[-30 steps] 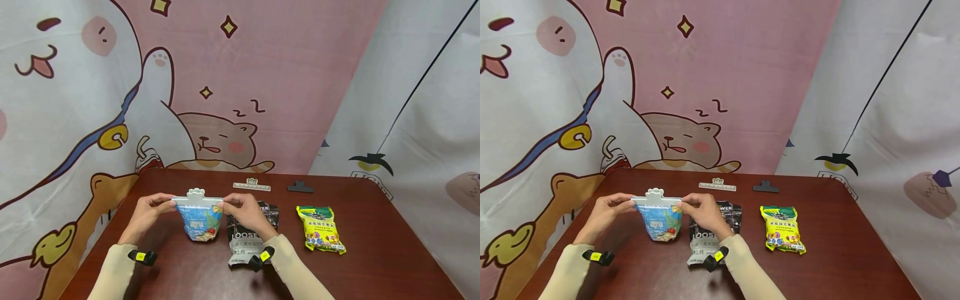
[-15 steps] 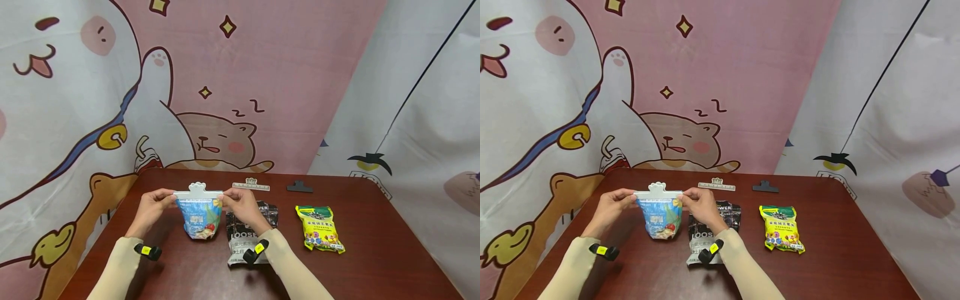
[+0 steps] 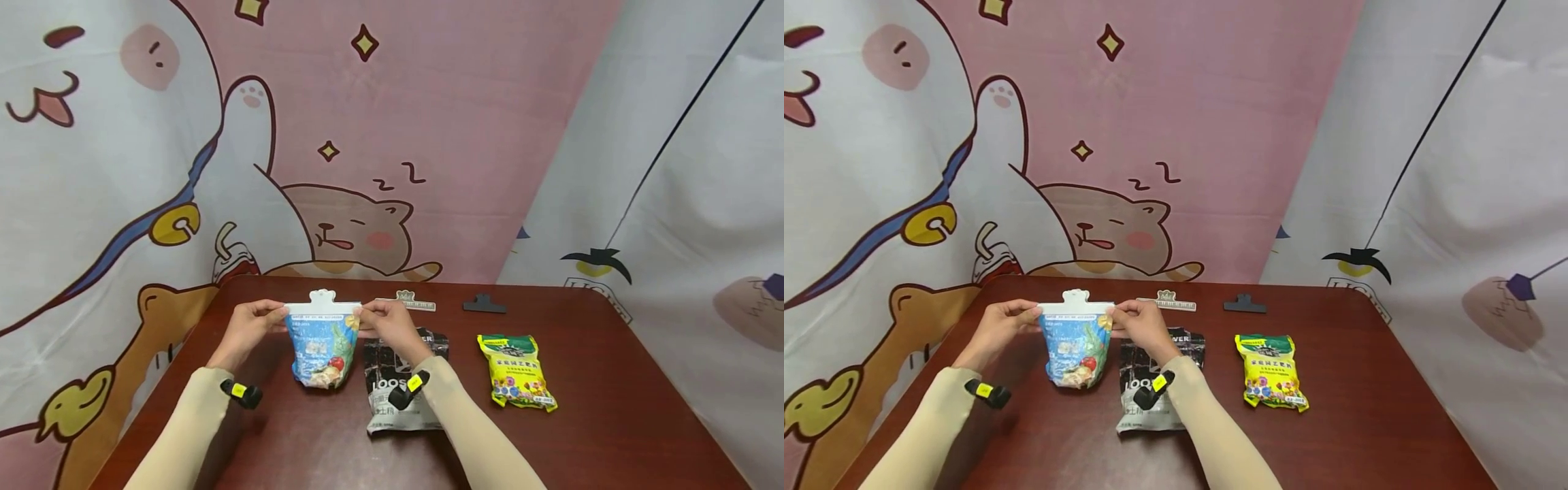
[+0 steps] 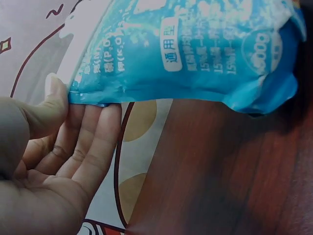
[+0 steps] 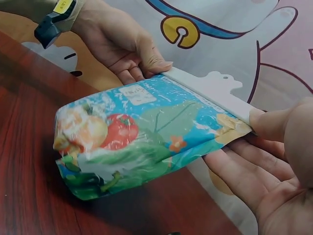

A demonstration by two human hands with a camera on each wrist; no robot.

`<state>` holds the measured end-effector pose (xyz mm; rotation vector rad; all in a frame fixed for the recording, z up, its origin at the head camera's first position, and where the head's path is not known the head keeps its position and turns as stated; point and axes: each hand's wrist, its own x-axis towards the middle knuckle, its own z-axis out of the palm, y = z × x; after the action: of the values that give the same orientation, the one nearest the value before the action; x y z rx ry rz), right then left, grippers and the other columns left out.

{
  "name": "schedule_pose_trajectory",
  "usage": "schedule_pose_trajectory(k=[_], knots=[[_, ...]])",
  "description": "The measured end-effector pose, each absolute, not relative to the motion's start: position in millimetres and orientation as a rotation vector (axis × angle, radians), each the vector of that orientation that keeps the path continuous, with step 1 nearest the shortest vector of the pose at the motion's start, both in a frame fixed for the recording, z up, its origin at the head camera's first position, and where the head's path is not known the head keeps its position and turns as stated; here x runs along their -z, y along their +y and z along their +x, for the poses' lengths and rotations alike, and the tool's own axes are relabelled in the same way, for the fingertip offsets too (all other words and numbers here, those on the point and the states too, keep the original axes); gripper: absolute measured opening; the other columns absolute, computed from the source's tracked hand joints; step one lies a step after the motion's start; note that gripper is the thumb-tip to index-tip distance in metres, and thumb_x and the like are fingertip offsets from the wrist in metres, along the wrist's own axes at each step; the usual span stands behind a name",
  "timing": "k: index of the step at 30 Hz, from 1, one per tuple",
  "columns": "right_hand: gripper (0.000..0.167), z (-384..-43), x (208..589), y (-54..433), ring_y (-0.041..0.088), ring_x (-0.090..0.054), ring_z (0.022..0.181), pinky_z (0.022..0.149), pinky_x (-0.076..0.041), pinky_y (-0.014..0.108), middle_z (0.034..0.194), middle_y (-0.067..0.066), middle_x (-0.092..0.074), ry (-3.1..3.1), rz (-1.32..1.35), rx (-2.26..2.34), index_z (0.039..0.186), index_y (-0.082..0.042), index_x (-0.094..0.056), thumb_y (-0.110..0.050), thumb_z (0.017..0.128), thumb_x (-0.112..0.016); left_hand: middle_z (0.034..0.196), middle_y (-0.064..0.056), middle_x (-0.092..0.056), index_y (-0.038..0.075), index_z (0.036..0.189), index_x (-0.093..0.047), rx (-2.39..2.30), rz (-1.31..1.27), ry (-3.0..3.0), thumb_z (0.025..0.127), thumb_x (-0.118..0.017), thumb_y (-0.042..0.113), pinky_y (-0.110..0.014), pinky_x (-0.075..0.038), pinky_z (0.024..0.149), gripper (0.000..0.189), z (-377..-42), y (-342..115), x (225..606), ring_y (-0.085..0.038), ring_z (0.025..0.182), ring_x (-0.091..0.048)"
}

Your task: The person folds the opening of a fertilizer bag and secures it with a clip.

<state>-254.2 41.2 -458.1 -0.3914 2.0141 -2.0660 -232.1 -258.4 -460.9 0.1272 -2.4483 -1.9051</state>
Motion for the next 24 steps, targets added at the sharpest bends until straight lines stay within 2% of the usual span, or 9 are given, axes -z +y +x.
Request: schedule_pose_trajectory(k=[4, 8, 15, 24], knots=[[0.027, -260.4, 464.4, 37.5, 0.018, -0.077, 0.077, 0.082, -0.063, 0.042, 0.095, 0.011, -0.069, 1.960, -0.344, 2.071, 0.109, 0.008, -0.072, -0.016, 0.099, -0.069, 0.098, -0.009, -0.073, -0.006, 0.121, -0.069, 1.916, 0.158, -2.480, 0.098, -0.071, 0.022, -0.050, -0.060, 0.089, 0.037, -238.0, -260.0, 459.9, -0.017, 0.080, -0.075], [0.029, -265.8, 469.5, 33.7, 0.020, -0.078, 0.079, 0.086, -0.061, 0.046, 0.100, 0.016, -0.072, 1.953, -0.283, 2.040, 0.112, 0.008, -0.071, -0.017, 0.100, -0.069, 0.097, -0.011, -0.072, -0.007, 0.122, -0.068, 1.886, 0.184, -2.531, 0.099, -0.070, 0.020, -0.049, -0.061, 0.087, 0.035, -243.7, -263.1, 461.6, -0.018, 0.078, -0.075], [0.032, -275.8, 481.0, 28.0, 0.022, -0.077, 0.085, 0.082, -0.063, 0.038, 0.106, 0.020, -0.073, 1.961, -0.230, 1.971, 0.117, 0.009, -0.069, -0.018, 0.099, -0.069, 0.097, -0.015, -0.074, -0.011, 0.122, -0.066, 1.850, 0.195, -2.611, 0.100, -0.067, 0.015, -0.050, -0.062, 0.085, 0.034, -254.9, -268.5, 469.4, -0.017, 0.074, -0.074], [0.028, -280.8, 485.3, 20.5, 0.019, -0.076, 0.068, 0.074, -0.064, 0.038, 0.089, 0.021, -0.075, 2.065, -0.126, 1.839, 0.113, 0.012, -0.071, -0.012, 0.097, -0.070, 0.088, -0.014, -0.073, -0.013, 0.118, -0.067, 1.802, 0.272, -2.717, 0.099, -0.069, 0.014, -0.044, -0.064, 0.078, 0.034, -260.1, -267.7, 478.3, -0.018, 0.072, -0.072]])
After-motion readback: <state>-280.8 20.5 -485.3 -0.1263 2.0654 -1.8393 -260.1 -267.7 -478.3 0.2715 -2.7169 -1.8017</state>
